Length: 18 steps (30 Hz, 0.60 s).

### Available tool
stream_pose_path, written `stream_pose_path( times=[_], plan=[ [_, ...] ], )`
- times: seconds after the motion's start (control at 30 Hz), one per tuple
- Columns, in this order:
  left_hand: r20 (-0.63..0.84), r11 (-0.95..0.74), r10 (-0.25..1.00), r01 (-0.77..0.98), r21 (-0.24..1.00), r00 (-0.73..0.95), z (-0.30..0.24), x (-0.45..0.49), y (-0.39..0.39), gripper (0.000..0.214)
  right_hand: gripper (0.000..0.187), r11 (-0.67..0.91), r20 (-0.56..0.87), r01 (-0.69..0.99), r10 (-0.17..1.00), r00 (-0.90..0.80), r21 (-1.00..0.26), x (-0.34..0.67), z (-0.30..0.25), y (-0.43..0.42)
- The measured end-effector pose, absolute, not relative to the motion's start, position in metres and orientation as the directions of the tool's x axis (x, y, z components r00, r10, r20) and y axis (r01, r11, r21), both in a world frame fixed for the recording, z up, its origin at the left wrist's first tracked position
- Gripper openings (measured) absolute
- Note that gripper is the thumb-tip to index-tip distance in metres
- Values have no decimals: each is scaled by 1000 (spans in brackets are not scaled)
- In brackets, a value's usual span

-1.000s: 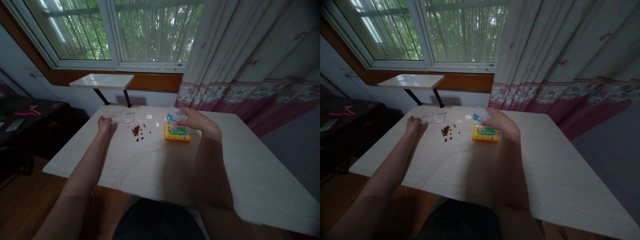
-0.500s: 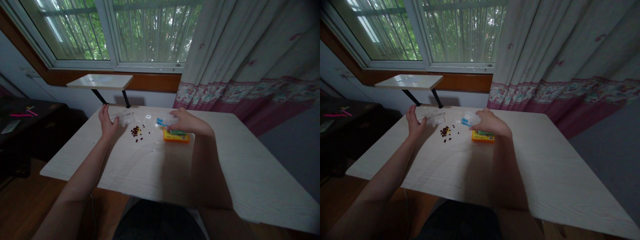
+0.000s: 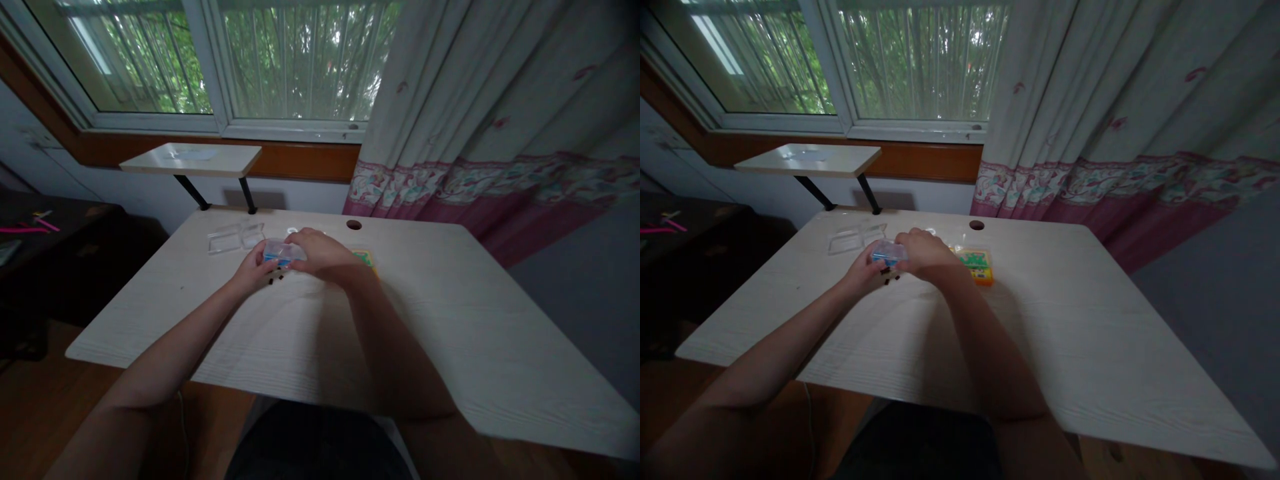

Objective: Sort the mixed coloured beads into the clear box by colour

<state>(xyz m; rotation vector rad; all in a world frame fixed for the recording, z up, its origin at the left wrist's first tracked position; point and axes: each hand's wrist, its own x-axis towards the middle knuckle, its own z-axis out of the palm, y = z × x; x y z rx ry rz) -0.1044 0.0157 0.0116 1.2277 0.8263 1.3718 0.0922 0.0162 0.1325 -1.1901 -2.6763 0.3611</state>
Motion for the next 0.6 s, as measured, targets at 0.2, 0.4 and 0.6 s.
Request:
stream_pose_path(
  times=[0.2,0.4,0.6],
  plan=[
    [99,-62,994,-466,883,56,9,-104,20,54,32,719,153,648,691,-707,-252,83,136,13],
    [108,-82,994,-457,886,30,20,-100,16,48,36,674,177,734,736,-654,-91,69,137,6],
    [97,-81,995,-429,899,16,27,-101,14,40,28,685,195,729,713,-674,17,60,133,3]
  ],
)
